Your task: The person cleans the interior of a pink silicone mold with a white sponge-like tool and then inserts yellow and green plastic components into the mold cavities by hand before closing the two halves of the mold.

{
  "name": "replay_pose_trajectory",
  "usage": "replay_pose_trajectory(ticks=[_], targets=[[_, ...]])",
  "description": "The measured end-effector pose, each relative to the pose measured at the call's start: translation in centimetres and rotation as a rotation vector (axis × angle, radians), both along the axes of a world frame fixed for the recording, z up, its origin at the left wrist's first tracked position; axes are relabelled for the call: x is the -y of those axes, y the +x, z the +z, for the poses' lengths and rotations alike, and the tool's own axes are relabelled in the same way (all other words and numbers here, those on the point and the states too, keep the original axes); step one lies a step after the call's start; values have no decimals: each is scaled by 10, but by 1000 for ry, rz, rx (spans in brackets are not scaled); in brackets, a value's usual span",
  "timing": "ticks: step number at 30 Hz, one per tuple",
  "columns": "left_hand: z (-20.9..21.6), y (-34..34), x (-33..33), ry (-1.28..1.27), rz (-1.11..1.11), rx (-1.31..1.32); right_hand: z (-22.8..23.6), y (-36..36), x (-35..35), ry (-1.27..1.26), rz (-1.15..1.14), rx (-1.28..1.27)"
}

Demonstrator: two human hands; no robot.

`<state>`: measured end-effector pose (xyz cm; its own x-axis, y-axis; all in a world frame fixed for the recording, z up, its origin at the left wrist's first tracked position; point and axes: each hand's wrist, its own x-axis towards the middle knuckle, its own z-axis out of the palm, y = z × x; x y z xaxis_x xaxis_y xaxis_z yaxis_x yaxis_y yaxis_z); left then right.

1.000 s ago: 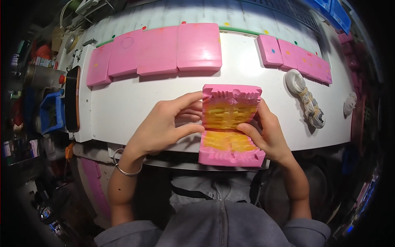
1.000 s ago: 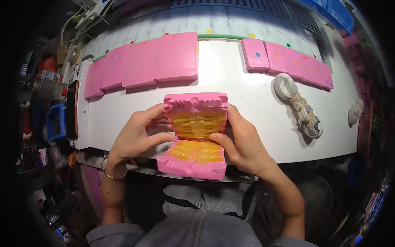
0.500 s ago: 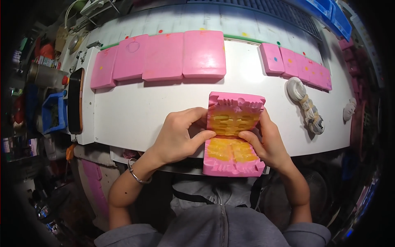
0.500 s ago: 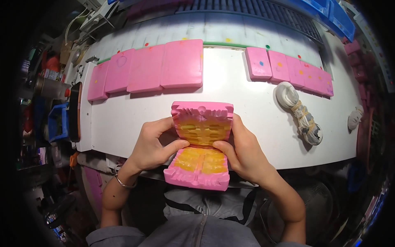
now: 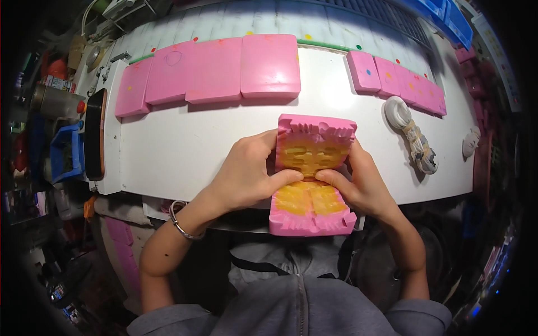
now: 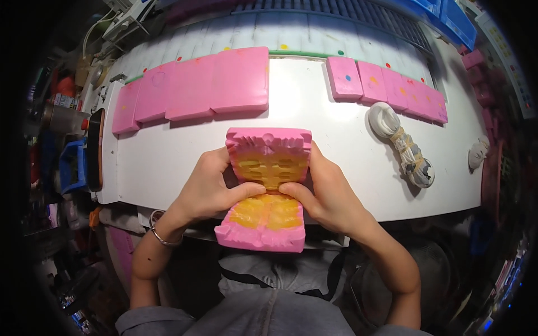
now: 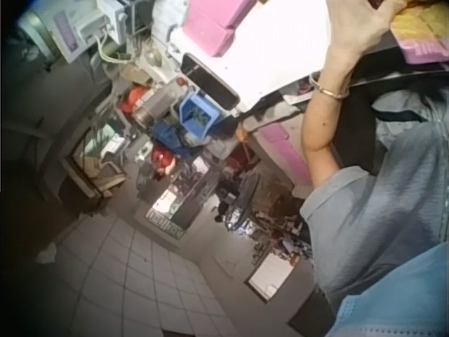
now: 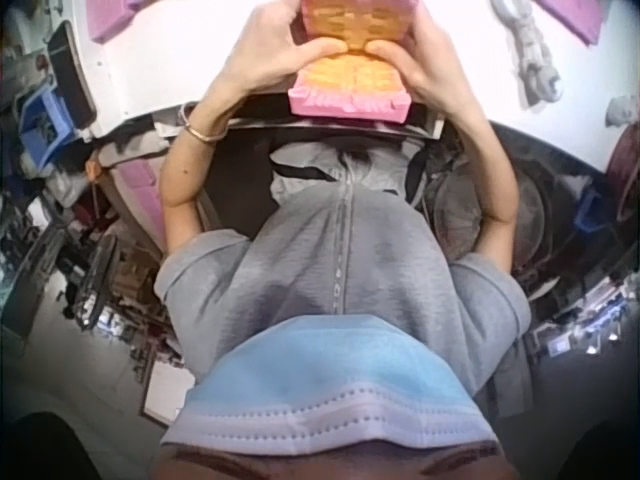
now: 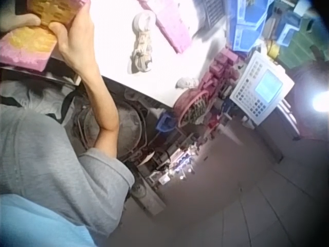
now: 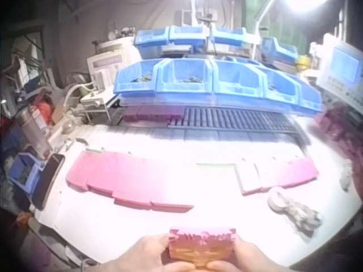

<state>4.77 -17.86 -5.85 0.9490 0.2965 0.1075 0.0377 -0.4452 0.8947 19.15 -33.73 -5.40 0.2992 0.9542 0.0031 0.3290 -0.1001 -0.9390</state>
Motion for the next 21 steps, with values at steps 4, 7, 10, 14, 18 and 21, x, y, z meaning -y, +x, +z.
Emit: replay_pose_trajectory(ticks=[4,7,10,14,18,21], targets=[[1,2,1,-169,8,-107,1,0,-2,21,-20,-50],[3,7,0,-145,8,-112,1,-1,-4,-3,-59,-71],[4,9,0,-158,6,-155,-3,-1,-4,27,-71,-110],[4,13,-4,-133,-25,-180,-6,-4,-4,17,-126,-208],[11,13,-2,-181,6,-201,-6,-4,-4,16,-158,-214],[11,17,-1,-206,6,-194,-6,-7,-3,13,-181,-219]])
